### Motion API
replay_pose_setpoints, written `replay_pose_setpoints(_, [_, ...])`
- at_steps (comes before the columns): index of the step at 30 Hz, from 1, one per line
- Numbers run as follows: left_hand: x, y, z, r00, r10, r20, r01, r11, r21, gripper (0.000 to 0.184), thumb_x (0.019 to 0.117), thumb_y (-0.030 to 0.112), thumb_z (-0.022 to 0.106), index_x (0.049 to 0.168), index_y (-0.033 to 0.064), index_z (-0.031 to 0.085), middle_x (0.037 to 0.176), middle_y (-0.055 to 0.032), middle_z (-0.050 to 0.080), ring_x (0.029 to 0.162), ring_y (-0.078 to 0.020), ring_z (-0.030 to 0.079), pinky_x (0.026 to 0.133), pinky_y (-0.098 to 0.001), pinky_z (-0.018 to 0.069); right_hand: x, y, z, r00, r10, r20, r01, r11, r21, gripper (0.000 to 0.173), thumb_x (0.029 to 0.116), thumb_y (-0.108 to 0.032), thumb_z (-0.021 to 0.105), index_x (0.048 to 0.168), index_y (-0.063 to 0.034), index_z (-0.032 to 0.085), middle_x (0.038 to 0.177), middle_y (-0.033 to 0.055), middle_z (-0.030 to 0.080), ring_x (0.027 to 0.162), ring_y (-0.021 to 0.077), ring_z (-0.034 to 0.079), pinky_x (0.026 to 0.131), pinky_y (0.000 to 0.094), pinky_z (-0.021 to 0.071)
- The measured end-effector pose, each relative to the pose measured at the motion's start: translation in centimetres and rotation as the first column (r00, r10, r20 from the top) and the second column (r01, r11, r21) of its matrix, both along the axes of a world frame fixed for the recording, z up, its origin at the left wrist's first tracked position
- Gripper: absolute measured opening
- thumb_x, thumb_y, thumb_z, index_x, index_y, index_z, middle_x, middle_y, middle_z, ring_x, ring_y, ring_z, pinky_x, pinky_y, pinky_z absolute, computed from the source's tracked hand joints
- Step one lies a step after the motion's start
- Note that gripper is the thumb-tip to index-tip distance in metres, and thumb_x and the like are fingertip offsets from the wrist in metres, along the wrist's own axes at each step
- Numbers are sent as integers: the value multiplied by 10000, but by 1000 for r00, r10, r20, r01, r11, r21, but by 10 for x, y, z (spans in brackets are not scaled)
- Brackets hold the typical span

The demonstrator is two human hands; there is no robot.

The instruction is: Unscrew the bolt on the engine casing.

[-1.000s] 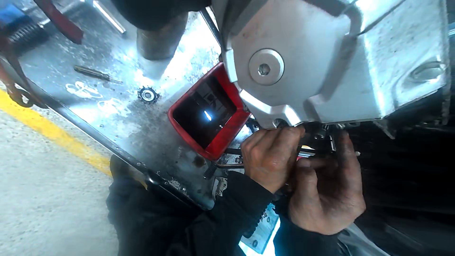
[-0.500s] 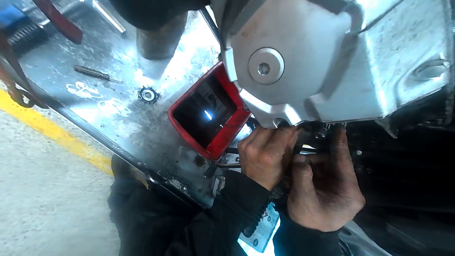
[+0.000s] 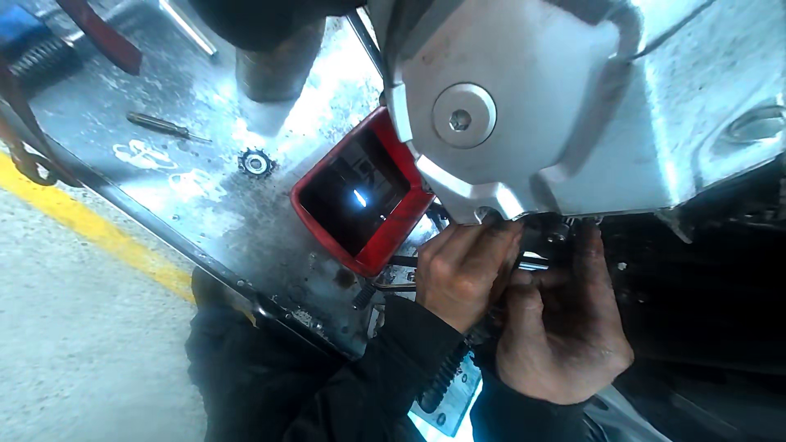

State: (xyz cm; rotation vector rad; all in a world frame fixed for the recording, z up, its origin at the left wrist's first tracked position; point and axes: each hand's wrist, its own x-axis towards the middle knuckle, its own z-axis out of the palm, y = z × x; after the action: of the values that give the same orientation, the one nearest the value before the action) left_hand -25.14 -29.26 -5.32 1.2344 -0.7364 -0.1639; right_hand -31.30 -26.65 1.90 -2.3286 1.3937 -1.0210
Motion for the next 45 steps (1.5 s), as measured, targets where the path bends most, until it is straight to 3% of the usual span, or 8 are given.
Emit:
replay_pose_setpoints(8, [1, 5, 1, 999, -46, 10, 46, 999, 25, 132, 857, 35, 776, 984, 30, 810, 984, -134, 772, 898, -197, 742, 804, -303, 619, -2, 0, -3, 1000, 10, 15, -9, 999, -43, 625, 937, -115, 636, 1463, 141, 415, 876, -33, 665, 639, -20, 581, 555, 159, 534])
replay_pose_setpoints(12, [-3, 2, 3, 995, -57, -83, 59, 998, 19, 114, 851, 27, 784, 961, 0, 796, 913, -127, 768, 869, -179, 749, 798, -285, 630, -3, 0, -5, 999, 38, 11, -37, 996, -82, 593, 935, -103, 640, 1441, 140, 451, 910, -23, 675, 680, -40, 586, 615, 136, 542])
replay_pose_setpoints(17, [-3, 2, 4, 992, -56, -117, 59, 998, 19, 113, 847, 37, 798, 954, 0, 797, 886, -117, 763, 838, -159, 743, 777, -268, 628, -2, -1, -4, 1000, 18, -2, -18, 997, -73, 597, 932, -107, 645, 1448, 125, 455, 902, -16, 670, 648, -36, 572, 565, 136, 526])
replay_pose_setpoints(22, [-3, 2, 8, 983, -62, -172, 70, 997, 41, 107, 848, 62, 810, 942, 13, 800, 869, -92, 769, 827, -136, 745, 772, -262, 626, -2, -2, -7, 997, 79, 0, -79, 991, -109, 559, 935, -101, 643, 1433, 102, 492, 931, -17, 677, 678, -45, 569, 617, 127, 526])
replay_pose_setpoints(28, [-3, 4, 9, 969, -79, -234, 93, 994, 51, 128, 846, 63, 816, 959, 7, 793, 867, -88, 766, 817, -120, 744, 761, -253, 633, -1, -3, -4, 996, 85, -2, -85, 992, -90, 577, 941, -109, 651, 1443, 110, 470, 915, -25, 667, 674, -45, 568, 607, 122, 521])
replay_pose_setpoints(38, [1, 4, 8, 993, -42, -106, 51, 996, 80, 111, 863, 95, 808, 939, 15, 793, 843, -91, 760, 802, -145, 739, 752, -267, 623, 1, -2, -5, 998, 59, 15, -57, 994, -92, 583, 926, -96, 648, 1441, 112, 471, 895, -28, 663, 662, -42, 566, 600, 126, 522])
replay_pose_setpoints(45, [2, 4, 5, 1000, -26, 7, 26, 998, 65, 120, 862, 61, 788, 978, 45, 813, 955, -119, 775, 880, -183, 738, 785, -291, 610, 0, -3, -7, 998, 53, 19, -50, 993, -111, 587, 921, -94, 638, 1431, 140, 463, 886, -12, 659, 661, -30, 569, 595, 137, 524])
